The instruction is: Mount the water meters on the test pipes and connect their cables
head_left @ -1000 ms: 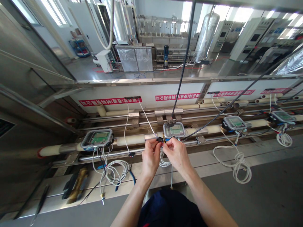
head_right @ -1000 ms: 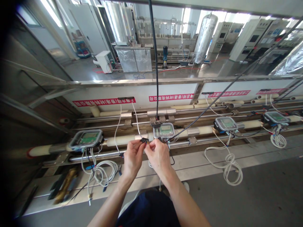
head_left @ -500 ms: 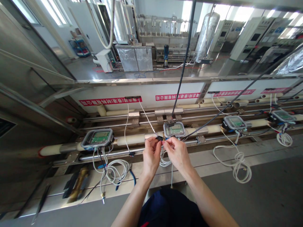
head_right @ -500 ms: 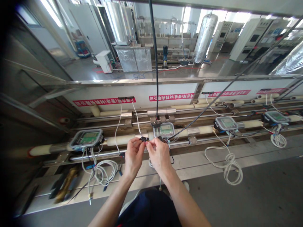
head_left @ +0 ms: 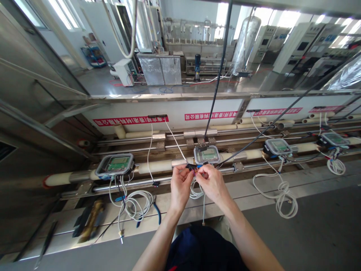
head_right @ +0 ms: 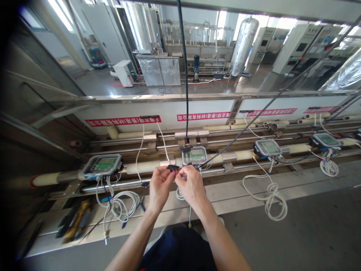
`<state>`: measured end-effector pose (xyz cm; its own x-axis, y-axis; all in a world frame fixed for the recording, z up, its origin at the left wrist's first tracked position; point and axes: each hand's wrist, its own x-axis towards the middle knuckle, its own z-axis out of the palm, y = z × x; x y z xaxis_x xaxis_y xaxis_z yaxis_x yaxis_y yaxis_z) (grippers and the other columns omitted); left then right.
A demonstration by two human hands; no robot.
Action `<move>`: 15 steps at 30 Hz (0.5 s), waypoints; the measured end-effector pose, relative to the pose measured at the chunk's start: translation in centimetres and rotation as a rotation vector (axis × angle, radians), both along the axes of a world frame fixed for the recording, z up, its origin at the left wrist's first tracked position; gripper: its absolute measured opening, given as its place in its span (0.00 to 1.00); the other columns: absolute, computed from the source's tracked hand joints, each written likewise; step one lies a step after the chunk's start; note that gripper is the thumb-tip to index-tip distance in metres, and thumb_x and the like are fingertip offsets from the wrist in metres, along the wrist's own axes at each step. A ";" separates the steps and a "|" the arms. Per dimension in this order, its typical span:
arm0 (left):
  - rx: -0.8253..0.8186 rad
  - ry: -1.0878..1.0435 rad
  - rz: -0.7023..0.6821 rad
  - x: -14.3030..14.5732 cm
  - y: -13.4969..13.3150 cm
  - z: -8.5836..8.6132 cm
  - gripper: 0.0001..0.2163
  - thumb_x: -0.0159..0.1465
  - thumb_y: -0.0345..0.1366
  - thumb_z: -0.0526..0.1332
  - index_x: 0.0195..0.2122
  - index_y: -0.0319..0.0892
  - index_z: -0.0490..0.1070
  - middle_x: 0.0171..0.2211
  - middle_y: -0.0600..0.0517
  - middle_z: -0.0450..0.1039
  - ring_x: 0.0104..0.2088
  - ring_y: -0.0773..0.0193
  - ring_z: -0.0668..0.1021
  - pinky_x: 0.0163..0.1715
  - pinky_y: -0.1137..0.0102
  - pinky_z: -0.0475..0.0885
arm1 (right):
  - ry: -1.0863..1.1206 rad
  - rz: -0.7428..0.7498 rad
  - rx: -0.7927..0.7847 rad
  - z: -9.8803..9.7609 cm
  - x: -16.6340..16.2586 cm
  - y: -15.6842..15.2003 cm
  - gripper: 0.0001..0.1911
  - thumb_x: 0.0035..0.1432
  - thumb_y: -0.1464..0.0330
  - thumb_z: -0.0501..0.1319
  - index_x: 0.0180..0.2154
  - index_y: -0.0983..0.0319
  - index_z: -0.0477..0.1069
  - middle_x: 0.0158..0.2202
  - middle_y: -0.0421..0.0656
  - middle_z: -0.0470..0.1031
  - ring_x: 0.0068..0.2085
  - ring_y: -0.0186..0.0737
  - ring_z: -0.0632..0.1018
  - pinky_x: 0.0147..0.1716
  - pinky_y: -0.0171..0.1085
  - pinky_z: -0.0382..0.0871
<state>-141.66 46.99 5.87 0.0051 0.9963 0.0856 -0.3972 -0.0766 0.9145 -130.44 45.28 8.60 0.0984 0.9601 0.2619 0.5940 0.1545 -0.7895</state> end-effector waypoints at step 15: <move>0.022 0.041 0.004 -0.1 -0.3 -0.3 0.13 0.54 0.30 0.63 0.36 0.42 0.58 0.31 0.52 0.77 0.35 0.65 0.79 0.38 0.72 0.71 | -0.022 -0.010 -0.030 0.4 0.0 -0.2 0.08 0.53 0.69 0.57 0.24 0.62 0.69 0.25 0.38 0.69 0.24 0.31 0.68 0.27 0.31 0.58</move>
<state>-141.79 46.69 5.60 0.0047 0.9942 0.1077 -0.3593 -0.0989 0.9280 -130.49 45.09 9.01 0.1024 0.9665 0.2354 0.6128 0.1251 -0.7803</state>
